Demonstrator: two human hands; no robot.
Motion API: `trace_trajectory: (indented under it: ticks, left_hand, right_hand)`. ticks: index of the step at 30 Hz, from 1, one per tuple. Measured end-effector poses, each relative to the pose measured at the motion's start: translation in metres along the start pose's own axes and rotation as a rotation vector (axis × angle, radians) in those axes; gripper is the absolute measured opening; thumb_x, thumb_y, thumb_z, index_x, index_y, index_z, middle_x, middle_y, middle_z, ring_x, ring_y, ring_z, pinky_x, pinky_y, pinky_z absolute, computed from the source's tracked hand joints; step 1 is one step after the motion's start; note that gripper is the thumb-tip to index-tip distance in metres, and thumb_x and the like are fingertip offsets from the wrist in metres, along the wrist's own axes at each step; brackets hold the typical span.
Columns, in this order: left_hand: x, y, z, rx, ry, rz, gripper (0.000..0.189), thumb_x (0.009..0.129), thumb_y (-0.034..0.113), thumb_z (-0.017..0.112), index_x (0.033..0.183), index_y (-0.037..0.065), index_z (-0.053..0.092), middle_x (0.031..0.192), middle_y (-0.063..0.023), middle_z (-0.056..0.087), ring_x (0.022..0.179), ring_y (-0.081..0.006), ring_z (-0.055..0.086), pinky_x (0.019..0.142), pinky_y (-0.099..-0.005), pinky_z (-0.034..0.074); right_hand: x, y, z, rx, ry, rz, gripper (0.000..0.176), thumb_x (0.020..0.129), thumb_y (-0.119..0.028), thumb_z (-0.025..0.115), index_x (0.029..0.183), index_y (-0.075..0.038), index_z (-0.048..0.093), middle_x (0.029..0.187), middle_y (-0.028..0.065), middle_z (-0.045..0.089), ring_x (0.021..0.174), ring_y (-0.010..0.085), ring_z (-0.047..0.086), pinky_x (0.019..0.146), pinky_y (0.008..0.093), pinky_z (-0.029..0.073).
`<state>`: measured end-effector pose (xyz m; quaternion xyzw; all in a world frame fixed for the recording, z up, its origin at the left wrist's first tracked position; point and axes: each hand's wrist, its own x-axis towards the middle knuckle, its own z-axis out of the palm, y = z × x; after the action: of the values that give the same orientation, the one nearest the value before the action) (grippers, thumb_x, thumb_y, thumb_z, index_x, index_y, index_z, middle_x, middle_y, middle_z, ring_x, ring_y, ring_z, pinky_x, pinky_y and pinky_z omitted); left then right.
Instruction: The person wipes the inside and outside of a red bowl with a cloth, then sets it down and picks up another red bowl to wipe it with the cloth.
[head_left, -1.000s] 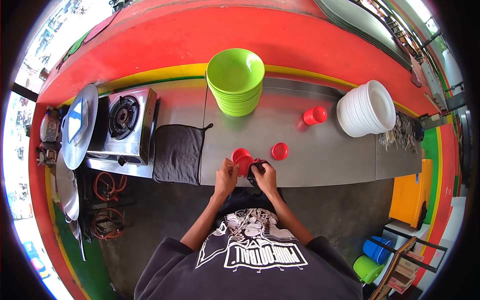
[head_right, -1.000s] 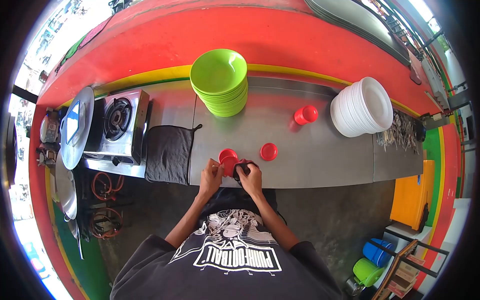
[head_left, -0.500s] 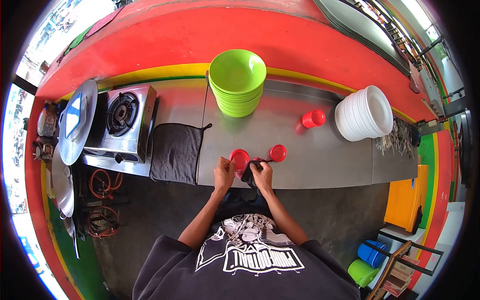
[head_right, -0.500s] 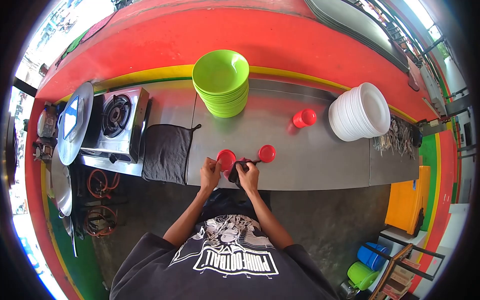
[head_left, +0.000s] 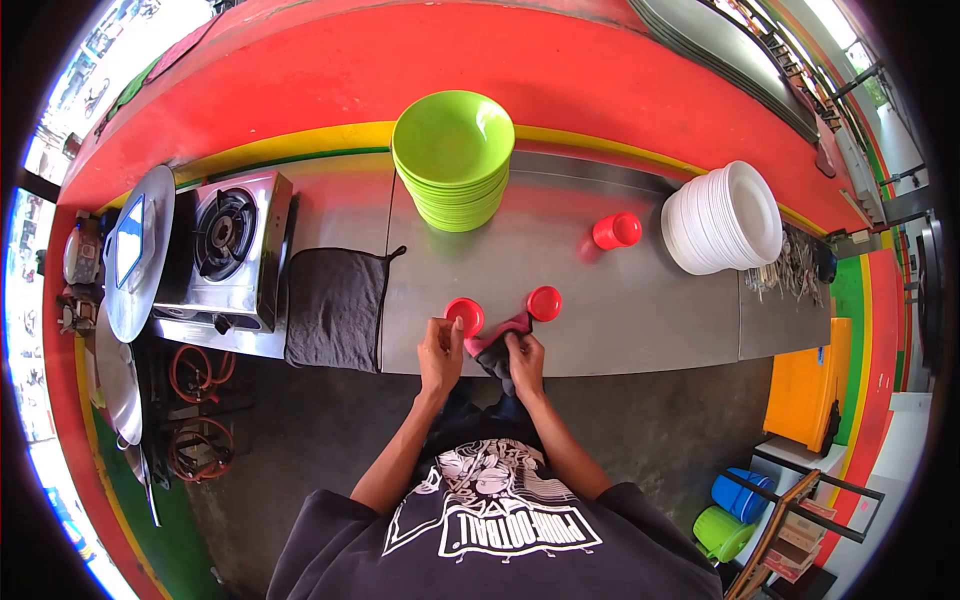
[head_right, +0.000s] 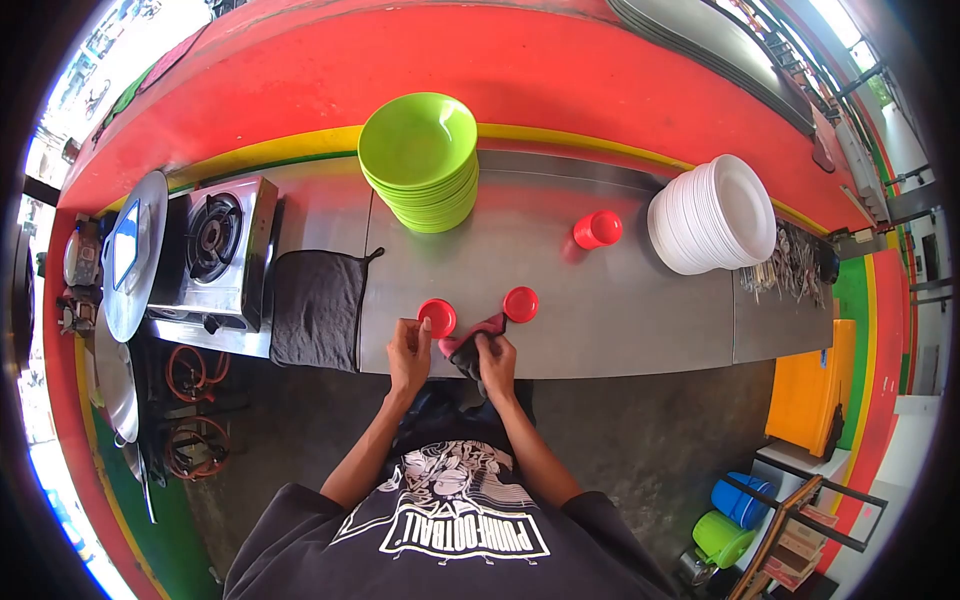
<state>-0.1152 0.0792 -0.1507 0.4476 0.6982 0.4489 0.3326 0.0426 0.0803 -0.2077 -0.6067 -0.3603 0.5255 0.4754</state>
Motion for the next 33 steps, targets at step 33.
trace_trajectory:
  ticks: [33]
  left_hand:
    - [0.031, -0.01, 0.132, 0.124, -0.407, 0.11, 0.04, 0.09, 0.008, 0.062, 0.129, 0.002, 0.058, 0.101, -0.0174, 0.063, 0.078, -0.0278, 0.069, 0.063, -0.0346, 0.054]
  right_hand:
    - [0.078, 0.017, -0.102, -0.197, 0.103, 0.154, 0.033, 0.096, -0.023, 0.059, 0.074, 0.002, 0.052, 0.061, 0.0004, 0.041, 0.062, 0.0083, 0.038, 0.057, 0.0306, 0.034]
